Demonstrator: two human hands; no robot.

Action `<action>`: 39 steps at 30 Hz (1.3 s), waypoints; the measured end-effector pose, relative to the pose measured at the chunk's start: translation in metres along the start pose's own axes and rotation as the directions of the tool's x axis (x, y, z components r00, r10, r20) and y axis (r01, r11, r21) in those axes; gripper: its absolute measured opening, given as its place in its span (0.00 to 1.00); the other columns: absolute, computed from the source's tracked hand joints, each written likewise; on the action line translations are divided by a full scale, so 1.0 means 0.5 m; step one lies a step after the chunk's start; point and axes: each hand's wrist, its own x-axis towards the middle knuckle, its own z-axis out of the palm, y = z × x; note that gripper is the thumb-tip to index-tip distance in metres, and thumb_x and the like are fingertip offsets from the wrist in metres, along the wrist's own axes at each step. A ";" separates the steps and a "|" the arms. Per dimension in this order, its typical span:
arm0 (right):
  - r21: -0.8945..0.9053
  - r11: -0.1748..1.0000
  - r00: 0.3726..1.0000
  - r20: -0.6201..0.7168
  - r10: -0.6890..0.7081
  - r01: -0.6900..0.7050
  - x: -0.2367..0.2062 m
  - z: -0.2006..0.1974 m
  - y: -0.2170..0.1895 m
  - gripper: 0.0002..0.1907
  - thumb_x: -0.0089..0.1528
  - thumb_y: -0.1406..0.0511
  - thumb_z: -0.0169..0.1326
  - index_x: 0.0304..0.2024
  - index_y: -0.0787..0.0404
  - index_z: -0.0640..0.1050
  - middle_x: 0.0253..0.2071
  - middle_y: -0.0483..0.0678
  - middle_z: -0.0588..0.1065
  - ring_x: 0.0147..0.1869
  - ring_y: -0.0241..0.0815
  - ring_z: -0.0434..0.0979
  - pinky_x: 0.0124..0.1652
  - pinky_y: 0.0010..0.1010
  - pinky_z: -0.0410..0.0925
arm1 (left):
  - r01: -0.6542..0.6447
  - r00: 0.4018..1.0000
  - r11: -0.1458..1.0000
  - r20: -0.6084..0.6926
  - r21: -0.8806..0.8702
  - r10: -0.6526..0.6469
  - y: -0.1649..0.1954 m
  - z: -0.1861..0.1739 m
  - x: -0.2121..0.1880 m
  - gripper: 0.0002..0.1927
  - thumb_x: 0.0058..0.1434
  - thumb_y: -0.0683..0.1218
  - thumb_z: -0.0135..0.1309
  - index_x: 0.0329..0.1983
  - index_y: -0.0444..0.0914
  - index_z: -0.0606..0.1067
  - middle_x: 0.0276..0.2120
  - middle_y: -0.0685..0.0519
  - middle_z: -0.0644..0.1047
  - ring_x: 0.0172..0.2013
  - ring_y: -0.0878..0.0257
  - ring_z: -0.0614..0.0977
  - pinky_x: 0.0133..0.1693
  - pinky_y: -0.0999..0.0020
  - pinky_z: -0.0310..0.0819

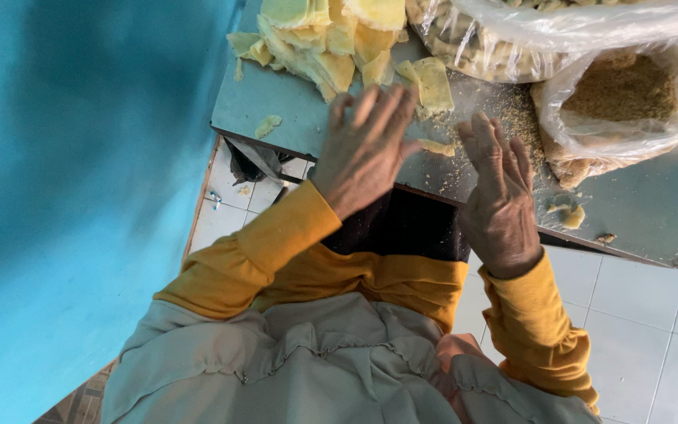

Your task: The person sits at a small table and tears pieces from thin yellow flat sheets, then rolls each piece by hand into a small cylinder and places it into a plastic-lined basket filled with similar rolled pieces. The person repeats this tear-and-roll cycle throughout the episode.

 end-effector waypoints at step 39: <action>0.736 0.673 0.996 0.021 0.089 -0.076 0.185 0.048 0.108 0.17 0.72 0.80 0.51 0.62 0.69 0.69 0.43 0.54 0.80 0.44 0.35 0.81 0.44 0.23 0.75 | 0.177 0.911 0.783 -0.203 -0.596 -0.360 -0.021 -0.062 0.013 0.14 0.69 0.35 0.53 0.56 0.39 0.73 0.45 0.50 0.80 0.46 0.53 0.81 0.50 0.59 0.76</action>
